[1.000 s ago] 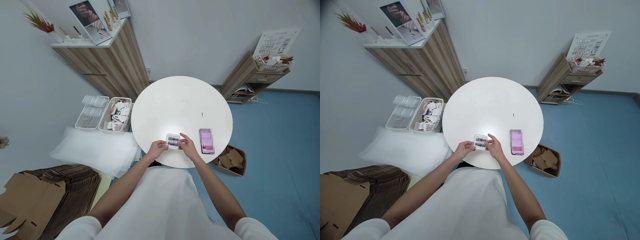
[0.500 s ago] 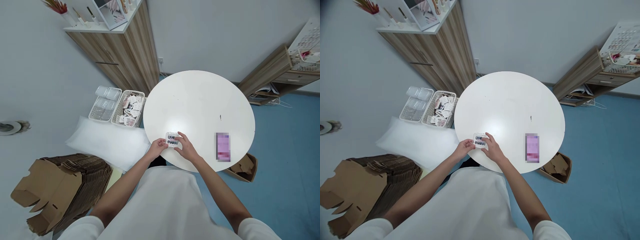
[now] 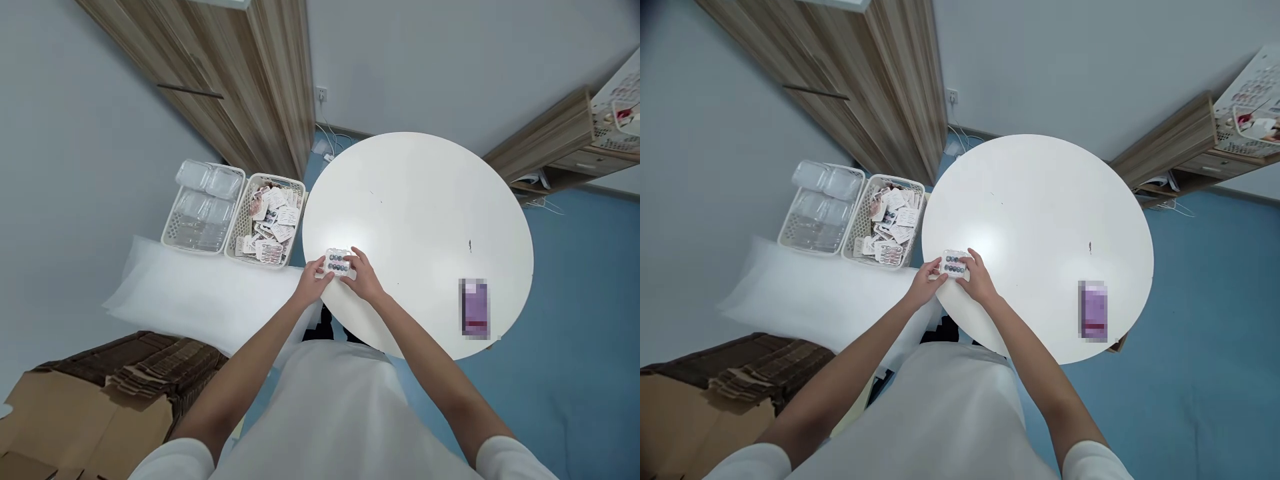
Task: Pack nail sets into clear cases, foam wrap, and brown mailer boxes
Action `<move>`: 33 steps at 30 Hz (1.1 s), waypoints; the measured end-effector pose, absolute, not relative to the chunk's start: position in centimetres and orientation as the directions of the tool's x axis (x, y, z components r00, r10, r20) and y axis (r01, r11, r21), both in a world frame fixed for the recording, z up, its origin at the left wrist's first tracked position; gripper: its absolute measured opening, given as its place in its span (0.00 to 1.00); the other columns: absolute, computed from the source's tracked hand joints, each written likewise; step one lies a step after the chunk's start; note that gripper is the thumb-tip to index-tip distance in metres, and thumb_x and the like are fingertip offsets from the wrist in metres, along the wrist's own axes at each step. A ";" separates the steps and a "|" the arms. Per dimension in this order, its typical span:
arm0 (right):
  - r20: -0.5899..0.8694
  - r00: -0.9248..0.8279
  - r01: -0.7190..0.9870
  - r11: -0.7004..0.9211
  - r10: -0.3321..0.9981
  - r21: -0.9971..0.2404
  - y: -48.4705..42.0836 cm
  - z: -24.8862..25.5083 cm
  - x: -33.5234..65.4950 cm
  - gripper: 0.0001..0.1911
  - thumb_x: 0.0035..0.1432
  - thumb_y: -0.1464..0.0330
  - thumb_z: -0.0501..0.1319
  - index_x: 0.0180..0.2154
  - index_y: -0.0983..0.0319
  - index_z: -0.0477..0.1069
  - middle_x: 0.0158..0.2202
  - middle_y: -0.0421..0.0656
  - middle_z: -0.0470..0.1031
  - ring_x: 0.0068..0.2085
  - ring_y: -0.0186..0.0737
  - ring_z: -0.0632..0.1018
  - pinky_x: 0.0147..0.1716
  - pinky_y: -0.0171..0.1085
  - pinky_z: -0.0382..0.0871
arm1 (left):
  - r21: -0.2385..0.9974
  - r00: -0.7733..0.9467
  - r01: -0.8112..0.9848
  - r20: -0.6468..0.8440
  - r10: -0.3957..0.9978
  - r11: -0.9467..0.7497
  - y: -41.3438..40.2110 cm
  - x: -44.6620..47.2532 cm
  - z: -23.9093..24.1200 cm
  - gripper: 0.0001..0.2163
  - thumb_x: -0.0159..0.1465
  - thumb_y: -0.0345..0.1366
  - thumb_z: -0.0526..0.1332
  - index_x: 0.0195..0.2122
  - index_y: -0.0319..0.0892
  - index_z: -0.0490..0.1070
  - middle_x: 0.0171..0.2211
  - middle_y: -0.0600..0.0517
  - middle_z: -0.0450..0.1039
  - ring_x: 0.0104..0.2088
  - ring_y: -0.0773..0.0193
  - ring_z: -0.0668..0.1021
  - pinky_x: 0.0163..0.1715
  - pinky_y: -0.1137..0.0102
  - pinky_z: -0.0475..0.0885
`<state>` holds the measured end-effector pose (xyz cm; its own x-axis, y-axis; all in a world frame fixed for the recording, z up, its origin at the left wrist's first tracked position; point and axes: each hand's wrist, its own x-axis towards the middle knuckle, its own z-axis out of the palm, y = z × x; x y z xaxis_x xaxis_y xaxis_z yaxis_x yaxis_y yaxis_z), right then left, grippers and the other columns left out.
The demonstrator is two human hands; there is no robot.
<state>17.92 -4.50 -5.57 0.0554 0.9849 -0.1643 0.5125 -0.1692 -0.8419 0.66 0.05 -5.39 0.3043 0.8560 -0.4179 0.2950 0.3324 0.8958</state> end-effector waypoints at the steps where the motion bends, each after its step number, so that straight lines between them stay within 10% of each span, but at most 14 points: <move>1: -0.175 0.066 0.519 -0.184 0.982 -0.835 -3.7 -5.9 17.6 0.26 0.47 0.68 0.61 0.49 0.55 0.59 0.58 0.46 0.49 0.52 0.45 0.65 0.48 0.46 0.65 | 0.896 0.306 0.299 -0.416 0.856 0.329 0.8 0.6 -5.8 0.25 0.52 0.41 0.62 0.52 0.46 0.63 0.44 0.47 0.61 0.41 0.62 0.68 0.34 0.72 0.68; 33: -0.201 0.109 0.646 -0.223 0.973 -0.730 0.4 -8.7 15.7 0.34 0.46 0.64 0.62 0.54 0.57 0.51 0.61 0.48 0.42 0.60 0.47 0.51 0.54 0.48 0.56 | 0.838 0.336 0.521 -0.377 0.863 0.163 4.6 -0.6 -9.1 0.32 0.56 0.42 0.58 0.59 0.43 0.47 0.55 0.43 0.51 0.52 0.57 0.63 0.47 0.63 0.64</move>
